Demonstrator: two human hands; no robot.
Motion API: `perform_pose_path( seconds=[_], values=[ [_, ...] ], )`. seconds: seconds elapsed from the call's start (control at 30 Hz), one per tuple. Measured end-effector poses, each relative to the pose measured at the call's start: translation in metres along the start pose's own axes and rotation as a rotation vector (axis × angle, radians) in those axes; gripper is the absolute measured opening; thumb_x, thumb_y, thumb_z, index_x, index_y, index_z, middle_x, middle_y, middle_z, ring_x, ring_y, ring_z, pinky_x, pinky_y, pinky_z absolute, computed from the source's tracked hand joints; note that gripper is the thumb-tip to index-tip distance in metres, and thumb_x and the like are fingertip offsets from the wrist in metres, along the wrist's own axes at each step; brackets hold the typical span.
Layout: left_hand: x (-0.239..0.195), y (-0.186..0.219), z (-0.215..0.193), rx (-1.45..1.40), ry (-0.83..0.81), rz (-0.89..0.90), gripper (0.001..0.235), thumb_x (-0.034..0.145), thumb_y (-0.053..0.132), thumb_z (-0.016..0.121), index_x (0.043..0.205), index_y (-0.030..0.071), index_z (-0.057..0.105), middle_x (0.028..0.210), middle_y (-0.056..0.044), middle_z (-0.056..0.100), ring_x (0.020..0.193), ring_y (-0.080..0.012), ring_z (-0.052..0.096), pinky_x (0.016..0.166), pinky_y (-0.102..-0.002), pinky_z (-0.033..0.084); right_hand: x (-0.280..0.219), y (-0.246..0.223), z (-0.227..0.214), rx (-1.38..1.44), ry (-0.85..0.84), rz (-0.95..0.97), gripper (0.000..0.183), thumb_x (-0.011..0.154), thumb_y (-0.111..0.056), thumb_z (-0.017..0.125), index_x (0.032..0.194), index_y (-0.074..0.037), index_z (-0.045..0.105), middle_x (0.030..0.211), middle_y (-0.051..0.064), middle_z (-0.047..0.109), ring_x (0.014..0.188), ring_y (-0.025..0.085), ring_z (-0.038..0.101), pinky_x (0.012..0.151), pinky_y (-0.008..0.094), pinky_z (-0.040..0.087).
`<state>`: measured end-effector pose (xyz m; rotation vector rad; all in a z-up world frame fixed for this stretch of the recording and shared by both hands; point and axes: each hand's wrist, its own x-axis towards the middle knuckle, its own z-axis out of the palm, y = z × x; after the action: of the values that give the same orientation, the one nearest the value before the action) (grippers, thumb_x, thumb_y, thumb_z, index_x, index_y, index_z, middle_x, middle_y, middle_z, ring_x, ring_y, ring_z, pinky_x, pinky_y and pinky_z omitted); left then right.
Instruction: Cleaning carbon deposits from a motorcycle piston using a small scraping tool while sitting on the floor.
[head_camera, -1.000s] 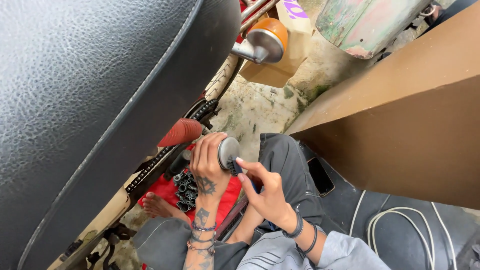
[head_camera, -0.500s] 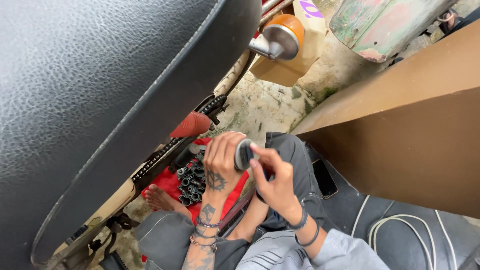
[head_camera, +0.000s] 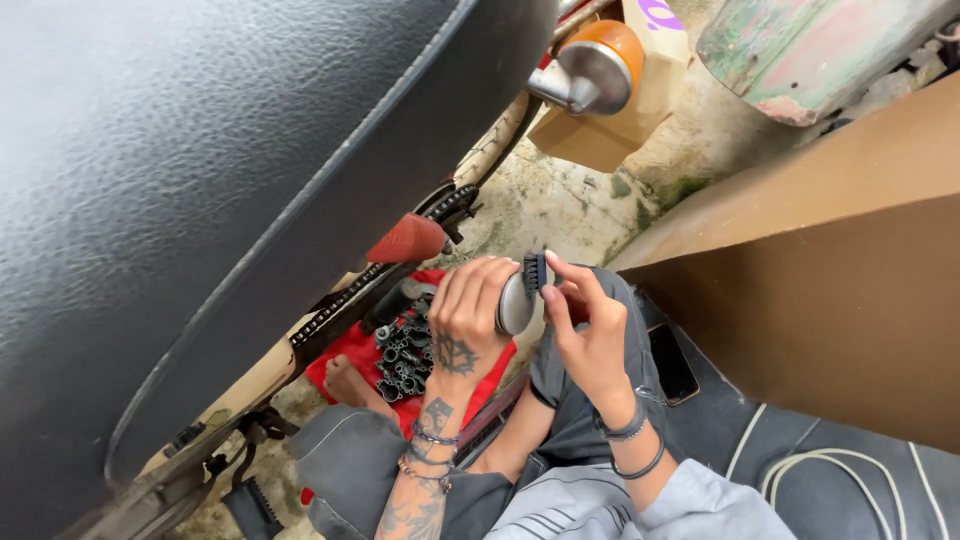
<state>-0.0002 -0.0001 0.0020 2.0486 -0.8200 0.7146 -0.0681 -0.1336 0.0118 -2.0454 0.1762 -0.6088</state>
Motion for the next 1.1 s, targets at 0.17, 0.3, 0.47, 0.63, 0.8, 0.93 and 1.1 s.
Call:
perform_pose_path(
  seconds=[0.17,0.3,0.47,0.63,0.8,0.93,1.1],
  values=[
    [0.000,-0.014,-0.009,0.058,0.058,-0.055,0.035,0.079,-0.003,0.073,0.112,0.009,0.071,0.106,-0.006,0.071,0.102,-0.0268,0.069,0.094,-0.039,0.054,-0.032,-0.010,0.005,-0.024,-0.103,-0.001,0.028,0.096,-0.003,0.062,0.122,-0.007,0.073,0.058,0.004,0.070,0.042,0.015,0.059,0.043,0.027,0.049],
    [-0.003,-0.015,-0.010,0.000,0.059,-0.028,0.033,0.080,-0.004,0.073,0.111,0.007,0.071,0.105,-0.007,0.071,0.102,-0.0285,0.070,0.093,-0.041,0.054,-0.028,-0.008,0.003,-0.035,-0.080,0.021,0.031,0.094,-0.003,0.066,0.122,-0.009,0.074,0.058,0.004,0.069,0.043,0.017,0.061,0.045,0.030,0.050],
    [0.003,-0.003,-0.020,-0.003,0.057,0.037,0.030,0.082,-0.006,0.069,0.109,0.008,0.071,0.103,-0.006,0.071,0.100,-0.0275,0.070,0.094,-0.041,0.055,-0.019,-0.003,0.003,-0.024,-0.022,-0.020,0.030,0.100,-0.002,0.060,0.129,-0.006,0.069,0.060,0.006,0.068,0.045,0.016,0.058,0.046,0.030,0.049],
    [-0.002,-0.012,-0.016,0.034,0.107,-0.003,0.034,0.081,-0.007,0.068,0.111,0.008,0.071,0.106,-0.005,0.071,0.102,-0.0270,0.070,0.095,-0.040,0.055,-0.045,0.002,0.009,-0.005,-0.061,0.034,0.029,0.098,-0.004,0.062,0.124,-0.006,0.072,0.056,0.003,0.067,0.041,0.013,0.056,0.042,0.027,0.048],
    [-0.002,0.003,-0.018,-0.059,0.042,0.061,0.030,0.082,-0.006,0.071,0.108,0.008,0.071,0.101,-0.006,0.071,0.099,-0.0285,0.070,0.093,-0.043,0.056,-0.022,0.002,0.002,0.006,0.025,0.066,0.029,0.100,-0.004,0.063,0.128,-0.008,0.070,0.060,0.004,0.064,0.047,0.011,0.053,0.047,0.026,0.047],
    [-0.004,-0.004,-0.022,-0.022,0.087,0.042,0.028,0.084,-0.005,0.069,0.109,0.008,0.070,0.103,-0.006,0.070,0.099,-0.0283,0.070,0.094,-0.042,0.056,-0.054,-0.006,0.016,0.024,0.054,0.085,0.031,0.099,-0.004,0.061,0.128,-0.007,0.069,0.060,0.005,0.065,0.047,0.012,0.054,0.045,0.027,0.048],
    [-0.007,-0.006,-0.023,-0.078,0.108,-0.007,0.030,0.081,-0.004,0.072,0.109,0.007,0.069,0.103,-0.006,0.069,0.099,-0.0288,0.069,0.095,-0.042,0.054,-0.059,-0.012,0.012,0.027,0.007,0.094,0.031,0.094,-0.005,0.066,0.124,-0.008,0.073,0.059,0.005,0.067,0.046,0.013,0.057,0.045,0.027,0.050]
  ],
)
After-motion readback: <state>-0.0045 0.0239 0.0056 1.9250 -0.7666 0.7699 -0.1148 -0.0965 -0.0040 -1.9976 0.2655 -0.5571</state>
